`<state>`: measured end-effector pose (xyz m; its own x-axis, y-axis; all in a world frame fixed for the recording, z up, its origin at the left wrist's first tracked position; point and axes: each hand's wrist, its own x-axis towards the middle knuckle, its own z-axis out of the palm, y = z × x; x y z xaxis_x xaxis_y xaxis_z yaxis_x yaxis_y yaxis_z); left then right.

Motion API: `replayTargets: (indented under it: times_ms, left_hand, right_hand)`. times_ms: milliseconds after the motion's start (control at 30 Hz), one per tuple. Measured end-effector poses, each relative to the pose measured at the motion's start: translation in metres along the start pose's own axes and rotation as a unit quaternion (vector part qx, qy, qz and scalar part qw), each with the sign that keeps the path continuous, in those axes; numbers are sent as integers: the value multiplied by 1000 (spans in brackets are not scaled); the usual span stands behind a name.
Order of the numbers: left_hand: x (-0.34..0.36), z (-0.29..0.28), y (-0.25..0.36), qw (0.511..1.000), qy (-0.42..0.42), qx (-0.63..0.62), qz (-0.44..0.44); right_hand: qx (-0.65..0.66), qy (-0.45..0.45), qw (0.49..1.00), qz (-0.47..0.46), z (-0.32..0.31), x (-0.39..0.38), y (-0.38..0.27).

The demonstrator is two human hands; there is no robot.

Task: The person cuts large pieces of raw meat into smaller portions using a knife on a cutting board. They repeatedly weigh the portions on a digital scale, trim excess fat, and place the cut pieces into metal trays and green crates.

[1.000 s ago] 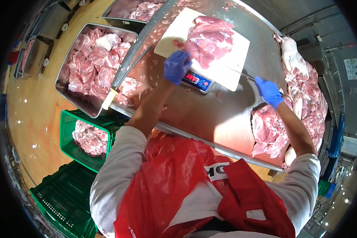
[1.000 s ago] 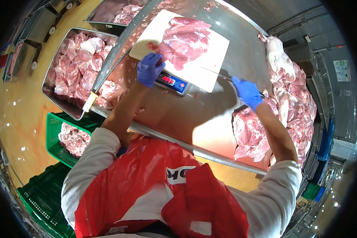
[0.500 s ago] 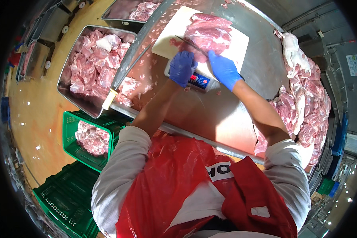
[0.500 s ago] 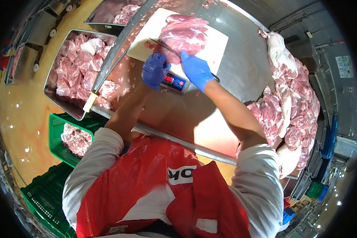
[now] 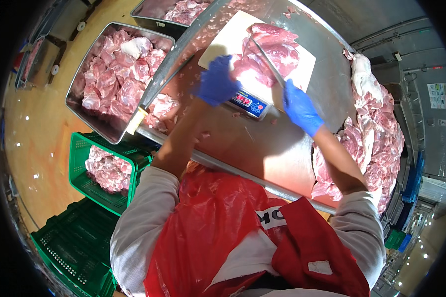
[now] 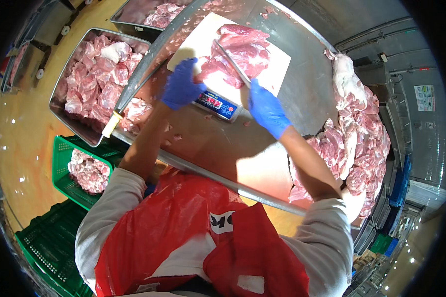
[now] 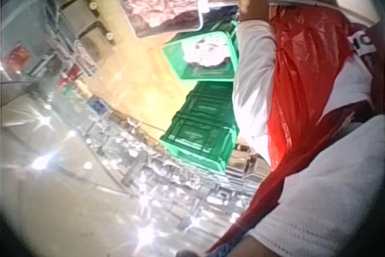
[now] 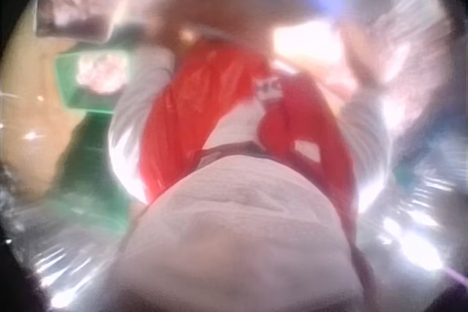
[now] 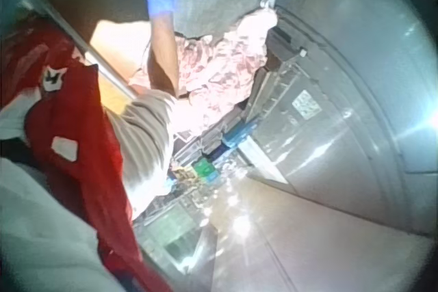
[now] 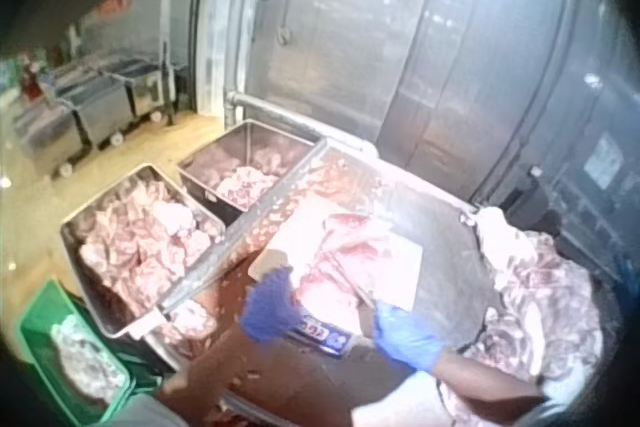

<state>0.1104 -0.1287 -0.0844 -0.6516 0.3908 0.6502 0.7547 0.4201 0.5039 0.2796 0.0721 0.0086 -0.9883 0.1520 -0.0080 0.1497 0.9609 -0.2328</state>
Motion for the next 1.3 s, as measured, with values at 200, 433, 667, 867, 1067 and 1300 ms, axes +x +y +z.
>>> replayTargets:
  times_ms: [200,433,667,867,1067,1300]
  left_hand:
    - [22,34,29,979,-147,137,-45]
    - [11,34,-9,989,-87,13,119]
    - [24,-9,-3,943,-302,-135,-18]
    - [24,-61,-65,983,-181,-40,19]
    - [17,-97,-74,840,-126,-426,-312]
    - [107,-144,-49,756,-217,-501,-361]
  right_hand:
    - [-6,0,1000,22,11,79,-50]
    - [-140,-108,984,37,17,24,7]
    - [-127,-20,989,-66,31,72,-6]
    - [-71,-130,986,-72,11,-10,114]
    - [-137,-84,984,-77,-34,-72,151]
    - [184,140,970,72,24,-39,9]
